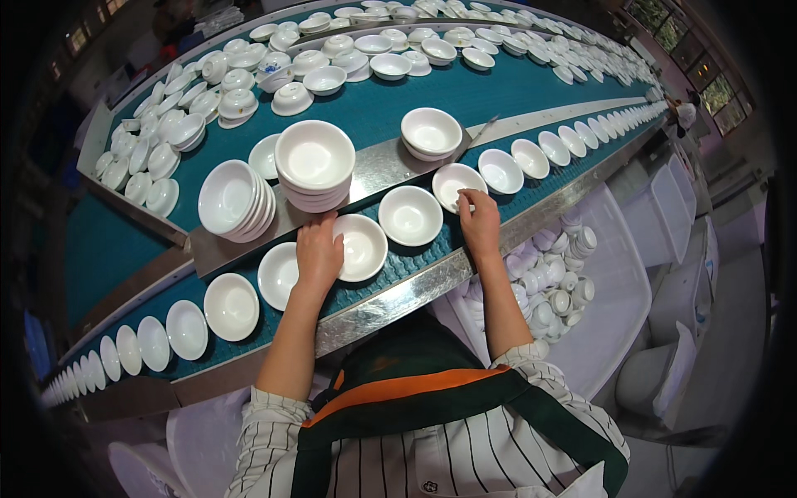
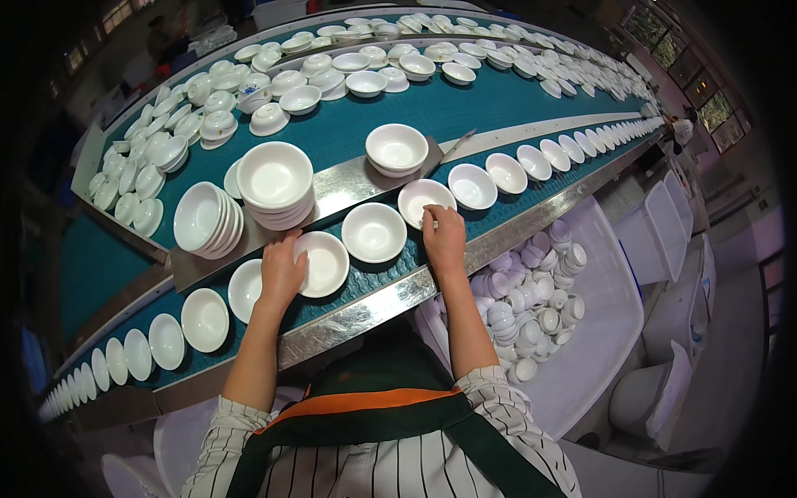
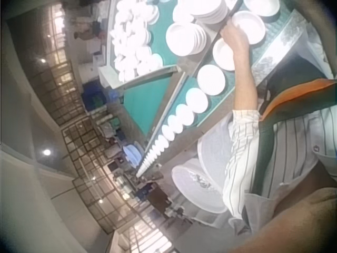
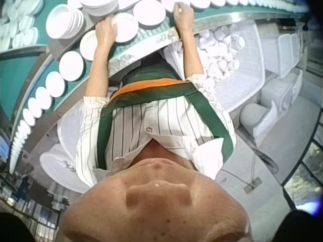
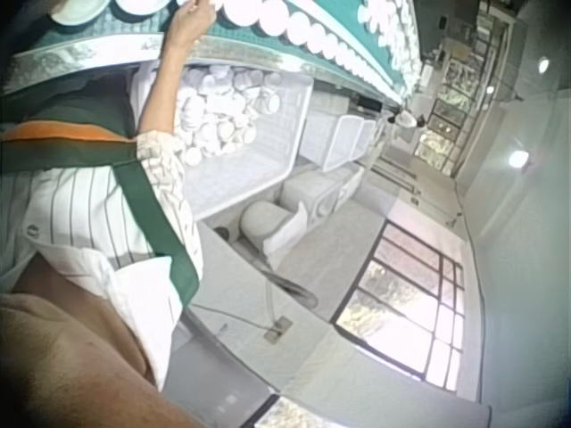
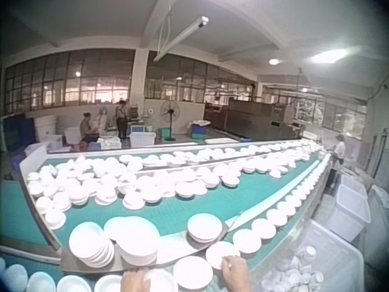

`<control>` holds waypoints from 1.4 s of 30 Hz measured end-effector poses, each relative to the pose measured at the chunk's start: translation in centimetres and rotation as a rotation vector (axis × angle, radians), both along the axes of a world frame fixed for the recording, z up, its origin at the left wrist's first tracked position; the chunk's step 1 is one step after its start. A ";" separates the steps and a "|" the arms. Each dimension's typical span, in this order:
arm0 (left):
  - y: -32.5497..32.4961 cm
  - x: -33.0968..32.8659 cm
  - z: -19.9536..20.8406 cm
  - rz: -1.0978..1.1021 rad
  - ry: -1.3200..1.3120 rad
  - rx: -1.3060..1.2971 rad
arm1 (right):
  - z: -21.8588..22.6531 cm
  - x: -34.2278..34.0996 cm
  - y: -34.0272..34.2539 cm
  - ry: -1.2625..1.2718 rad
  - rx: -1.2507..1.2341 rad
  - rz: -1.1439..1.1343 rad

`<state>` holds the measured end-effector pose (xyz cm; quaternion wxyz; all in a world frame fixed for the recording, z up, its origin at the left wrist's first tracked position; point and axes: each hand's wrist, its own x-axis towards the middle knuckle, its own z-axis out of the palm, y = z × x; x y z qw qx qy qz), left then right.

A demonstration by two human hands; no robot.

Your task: The person sorts white bowls on a conveyor belt by hand, placing them into large white bins and moving them between different sections of the belt.

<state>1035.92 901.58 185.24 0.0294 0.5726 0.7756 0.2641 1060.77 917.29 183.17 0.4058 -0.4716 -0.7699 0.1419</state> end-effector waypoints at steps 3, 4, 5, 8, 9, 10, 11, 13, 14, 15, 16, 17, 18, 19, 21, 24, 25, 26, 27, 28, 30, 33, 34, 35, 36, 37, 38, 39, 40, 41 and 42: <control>1.6 2.2 1.3 -0.051 -0.039 0.131 | -0.4 1.2 1.4 -0.017 -0.128 -0.006; 2.2 2.6 1.2 -0.079 -0.053 0.143 | -0.6 1.7 1.8 0.000 -0.179 -0.018; 2.4 3.0 1.1 -0.099 -0.068 0.153 | -0.5 1.8 2.1 0.060 -0.140 -0.026; 3.5 4.3 0.4 -0.138 -0.058 0.144 | -0.4 2.4 2.9 0.192 -0.018 -0.044; 4.0 4.8 0.6 -0.129 -0.053 0.074 | -0.6 2.9 3.4 0.205 0.025 -0.048; 4.4 5.3 0.6 -0.119 -0.048 0.004 | -0.8 3.3 3.9 0.218 0.069 -0.052; 4.8 5.5 0.4 -0.100 -0.026 -0.008 | -0.8 3.7 4.4 0.193 0.078 -0.047; 5.4 5.3 -0.2 -0.071 -0.031 -0.027 | -0.8 4.5 5.3 0.141 0.096 -0.038; 5.7 5.3 -0.4 -0.058 -0.030 -0.036 | -0.9 4.9 5.7 0.111 0.102 -0.038; 6.1 5.4 -0.7 -0.047 -0.031 0.029 | -1.0 5.3 6.1 0.081 0.109 -0.038; 6.5 5.6 -1.0 -0.047 -0.019 0.047 | -1.1 5.7 6.5 0.051 0.116 -0.038; 6.9 5.9 -1.0 -0.048 -0.009 0.063 | -1.1 6.0 6.8 0.060 0.103 -0.032; 7.3 6.2 -1.1 -0.049 0.000 0.080 | -1.0 6.4 7.2 0.070 0.090 -0.027; 7.7 6.7 -1.1 -0.037 0.009 0.105 | -1.0 6.7 7.5 0.079 0.077 -0.022; 8.5 8.1 -0.4 -0.020 0.022 0.152 | -1.0 7.3 8.3 0.106 0.042 -0.024; 9.8 9.9 0.7 -0.020 -0.041 0.152 | -0.9 8.4 9.4 0.126 0.040 -0.023; 10.3 10.5 0.9 -0.037 -0.081 0.150 | -0.9 8.8 9.8 0.130 0.047 -0.022; 10.7 10.9 0.6 -0.054 -0.064 0.200 | -0.9 9.0 10.1 0.143 0.032 -0.018; 11.1 11.2 0.1 -0.071 -0.047 0.249 | -0.8 9.2 10.3 0.156 0.018 -0.015; 11.5 11.5 -0.2 -0.088 -0.030 0.298 | -0.7 9.4 10.6 0.169 0.003 -0.011; 12.3 12.3 -0.4 -0.035 -0.015 0.215 | -1.0 10.3 11.6 0.157 0.046 -0.013; 13.5 13.0 -0.4 -0.008 0.006 0.251 | -1.1 11.4 12.8 0.164 0.083 -0.022; 13.9 13.3 -0.3 -0.010 -0.004 0.260 | -1.1 11.7 13.1 0.170 0.090 -0.027; 14.3 13.8 -0.1 -0.013 -0.015 0.268 | -1.1 12.1 13.5 0.177 0.078 -0.027; 14.7 14.3 0.0 -0.016 -0.027 0.276 | -1.1 12.4 13.9 0.184 0.067 -0.028; 15.1 14.8 0.2 -0.037 -0.044 0.306 | -1.2 12.8 14.2 0.191 0.055 -0.028; 15.5 15.3 0.5 -0.057 -0.060 0.336 | -1.1 13.1 14.6 0.199 0.045 -0.026; 15.9 15.8 0.6 -0.076 -0.076 0.366 | -1.1 13.4 14.9 0.207 0.034 -0.023; 16.3 16.3 0.6 -0.115 -0.093 0.388 | -1.1 13.7 15.2 0.215 0.024 -0.021; 16.7 16.8 0.7 -0.153 -0.109 0.411 | -1.2 14.0 15.6 0.212 0.034 -0.016; 17.1 17.4 0.8 -0.192 -0.125 0.434 | -1.3 14.4 16.1 0.209 0.045 -0.011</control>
